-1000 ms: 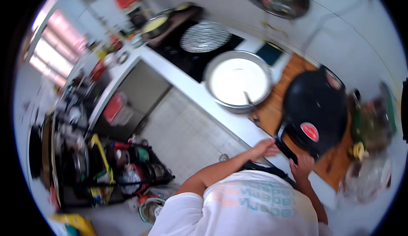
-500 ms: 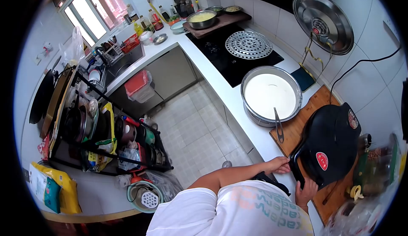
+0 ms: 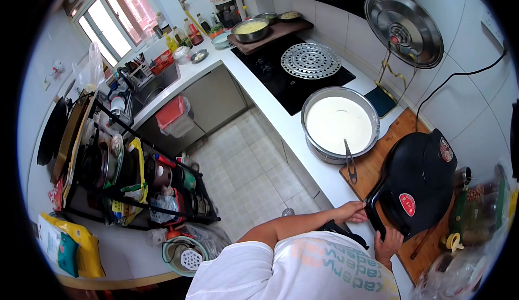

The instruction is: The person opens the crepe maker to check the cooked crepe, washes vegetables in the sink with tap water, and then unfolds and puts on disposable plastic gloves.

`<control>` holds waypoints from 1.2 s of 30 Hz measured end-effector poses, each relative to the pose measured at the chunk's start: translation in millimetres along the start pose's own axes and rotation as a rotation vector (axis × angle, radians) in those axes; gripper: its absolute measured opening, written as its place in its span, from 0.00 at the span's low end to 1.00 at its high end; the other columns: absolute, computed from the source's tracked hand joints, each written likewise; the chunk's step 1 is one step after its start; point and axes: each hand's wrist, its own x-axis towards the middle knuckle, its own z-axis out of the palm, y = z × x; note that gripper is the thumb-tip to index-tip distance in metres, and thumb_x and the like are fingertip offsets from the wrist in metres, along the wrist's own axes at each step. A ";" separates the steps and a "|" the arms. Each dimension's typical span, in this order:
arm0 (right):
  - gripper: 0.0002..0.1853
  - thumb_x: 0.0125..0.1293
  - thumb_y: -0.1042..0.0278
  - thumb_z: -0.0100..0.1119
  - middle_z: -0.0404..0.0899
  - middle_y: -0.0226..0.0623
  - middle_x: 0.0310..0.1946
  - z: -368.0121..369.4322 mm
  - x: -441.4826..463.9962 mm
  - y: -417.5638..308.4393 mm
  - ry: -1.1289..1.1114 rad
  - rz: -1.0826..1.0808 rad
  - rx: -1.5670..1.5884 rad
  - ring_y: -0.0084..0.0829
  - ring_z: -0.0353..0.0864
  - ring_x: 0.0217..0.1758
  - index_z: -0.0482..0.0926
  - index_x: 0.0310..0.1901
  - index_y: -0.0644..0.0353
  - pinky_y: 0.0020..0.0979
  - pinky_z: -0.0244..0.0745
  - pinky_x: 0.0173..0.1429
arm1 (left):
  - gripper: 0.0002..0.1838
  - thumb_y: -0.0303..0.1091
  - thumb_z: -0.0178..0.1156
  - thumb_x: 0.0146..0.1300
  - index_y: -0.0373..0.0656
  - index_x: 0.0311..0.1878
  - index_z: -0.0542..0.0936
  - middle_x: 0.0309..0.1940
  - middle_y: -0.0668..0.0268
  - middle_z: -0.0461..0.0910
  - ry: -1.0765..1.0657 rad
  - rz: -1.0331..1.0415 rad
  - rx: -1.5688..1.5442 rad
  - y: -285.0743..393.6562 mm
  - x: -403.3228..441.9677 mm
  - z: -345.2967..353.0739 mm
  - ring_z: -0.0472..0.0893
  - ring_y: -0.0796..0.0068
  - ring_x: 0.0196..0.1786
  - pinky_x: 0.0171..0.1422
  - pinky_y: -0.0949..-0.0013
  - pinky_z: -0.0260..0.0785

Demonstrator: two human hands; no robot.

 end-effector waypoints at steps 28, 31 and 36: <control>0.12 0.52 0.62 0.55 0.70 0.38 0.27 -2.0 3.1 -3.2 0.037 -0.027 -0.021 0.38 0.68 0.31 0.72 0.34 0.61 0.35 0.61 0.38 | 0.14 0.45 0.43 0.65 0.44 0.41 0.68 0.34 0.66 0.74 -0.022 0.012 -0.072 -1.6 -1.7 -0.1 0.77 0.76 0.40 0.45 0.74 0.71; 0.12 0.53 0.62 0.55 0.70 0.37 0.27 -2.0 3.4 -2.9 0.035 -0.028 -0.021 0.38 0.68 0.31 0.71 0.34 0.61 0.35 0.61 0.38 | 0.14 0.46 0.43 0.65 0.45 0.41 0.68 0.34 0.66 0.74 -0.018 0.013 -0.072 -1.1 -2.5 0.4 0.77 0.76 0.40 0.45 0.74 0.71; 0.12 0.53 0.62 0.54 0.71 0.37 0.27 -1.0 1.8 -1.5 0.025 -0.023 -0.020 0.38 0.68 0.31 0.71 0.34 0.61 0.35 0.60 0.38 | 0.15 0.46 0.43 0.65 0.45 0.41 0.68 0.35 0.66 0.74 -0.019 0.011 -0.070 -2.5 -0.6 -0.8 0.77 0.76 0.40 0.45 0.74 0.71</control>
